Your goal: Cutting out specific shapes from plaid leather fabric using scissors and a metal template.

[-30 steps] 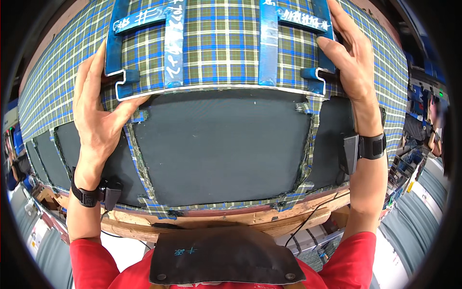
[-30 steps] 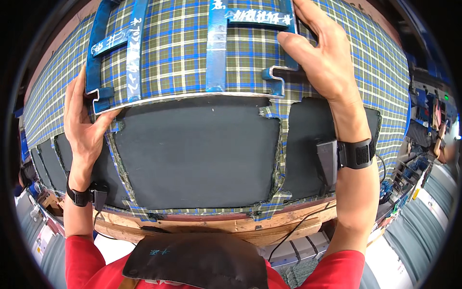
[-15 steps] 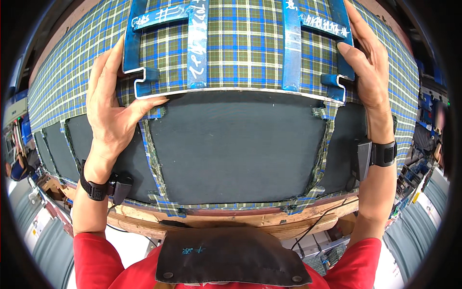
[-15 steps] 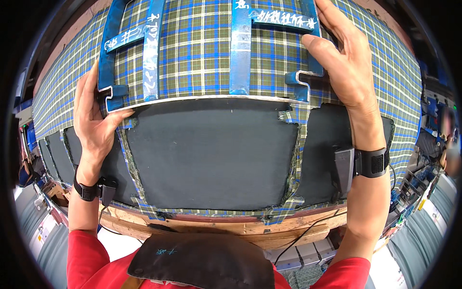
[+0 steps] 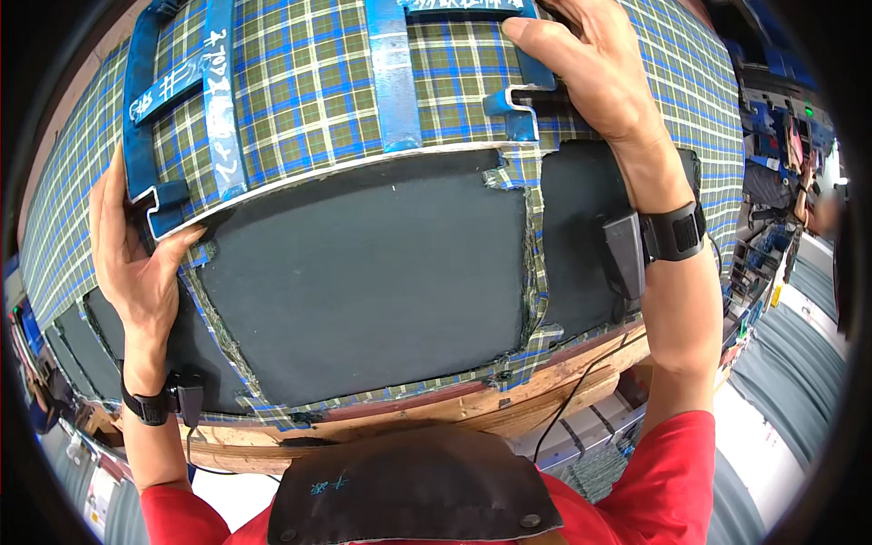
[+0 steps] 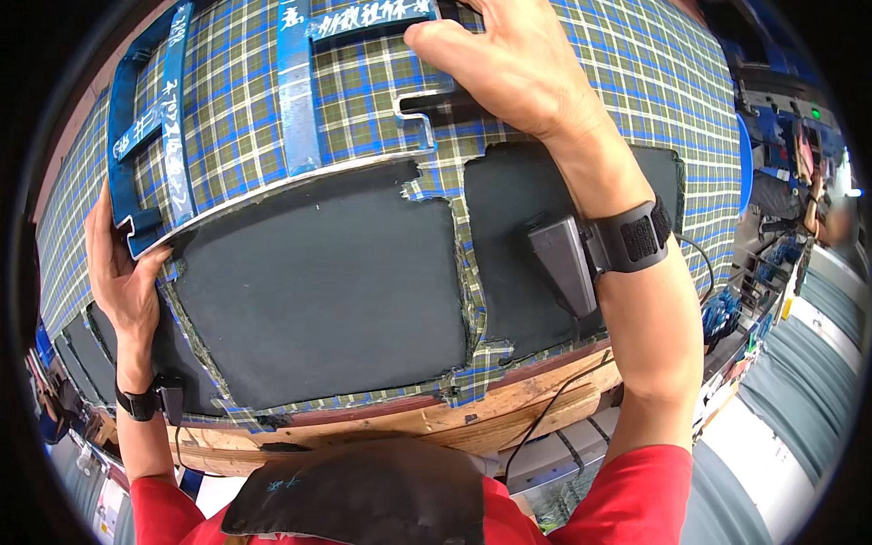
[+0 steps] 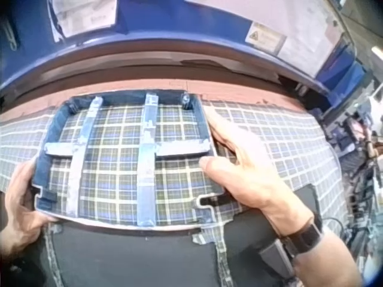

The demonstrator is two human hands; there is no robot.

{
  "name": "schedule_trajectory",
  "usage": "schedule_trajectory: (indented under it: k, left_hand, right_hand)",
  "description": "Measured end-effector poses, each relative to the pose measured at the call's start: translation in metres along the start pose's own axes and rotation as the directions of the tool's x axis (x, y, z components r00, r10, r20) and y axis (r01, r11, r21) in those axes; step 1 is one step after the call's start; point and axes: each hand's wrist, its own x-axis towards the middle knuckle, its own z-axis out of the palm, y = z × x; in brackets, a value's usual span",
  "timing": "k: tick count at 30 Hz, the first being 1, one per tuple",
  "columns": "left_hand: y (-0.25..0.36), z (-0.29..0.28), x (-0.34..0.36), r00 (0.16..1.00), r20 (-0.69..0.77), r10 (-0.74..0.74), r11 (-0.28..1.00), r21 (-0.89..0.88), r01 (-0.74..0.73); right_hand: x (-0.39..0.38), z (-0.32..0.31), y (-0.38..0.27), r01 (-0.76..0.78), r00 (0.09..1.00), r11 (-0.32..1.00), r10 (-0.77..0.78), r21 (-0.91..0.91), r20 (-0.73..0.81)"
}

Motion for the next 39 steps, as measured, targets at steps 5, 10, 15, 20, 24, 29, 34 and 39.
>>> schedule_trajectory:
  k: [5,10,15,20,24,29,34,39]
  left_hand:
    - [0.002,0.004,0.002,1.0,-0.006,-0.02,0.999,-0.049,0.02]
    - [0.0,0.001,0.001,1.0,-0.004,-0.021,0.999,-0.047,0.02]
    - [-0.002,0.0,-0.001,1.0,-0.004,-0.031,0.998,-0.052,0.031]
    - [-0.002,0.003,0.0,0.999,0.001,-0.035,0.997,-0.063,0.035]
    - [-0.002,0.0,0.002,1.0,0.0,-0.021,1.0,-0.023,0.021]
    - [-0.004,0.001,0.001,0.999,-0.03,0.023,0.999,0.044,-0.021]
    - [0.015,0.003,0.01,0.989,-0.023,0.146,0.924,0.36,-0.128]
    - [0.019,0.002,0.014,0.994,0.017,0.108,0.975,0.195,-0.109]
  right_hand:
    - [0.004,-0.005,0.022,0.031,0.999,0.995,-0.029,0.096,-0.022]
    - [0.001,0.0,0.02,0.039,0.999,0.991,-0.039,0.129,-0.005]
    - [0.004,-0.001,0.006,-0.052,0.999,0.985,0.054,0.163,-0.003]
    - [0.0,-0.002,0.014,0.027,0.999,0.999,-0.026,0.045,-0.024]
    - [0.001,0.0,0.023,0.102,0.993,0.993,-0.105,-0.066,-0.047]
    - [0.004,0.0,0.027,0.115,0.993,0.987,-0.119,-0.116,-0.027]
    - [-0.003,-0.003,0.028,-0.156,0.984,0.972,0.138,-0.176,-0.115]
    - [-0.003,0.001,0.013,-0.177,0.978,0.948,0.139,-0.263,-0.157]
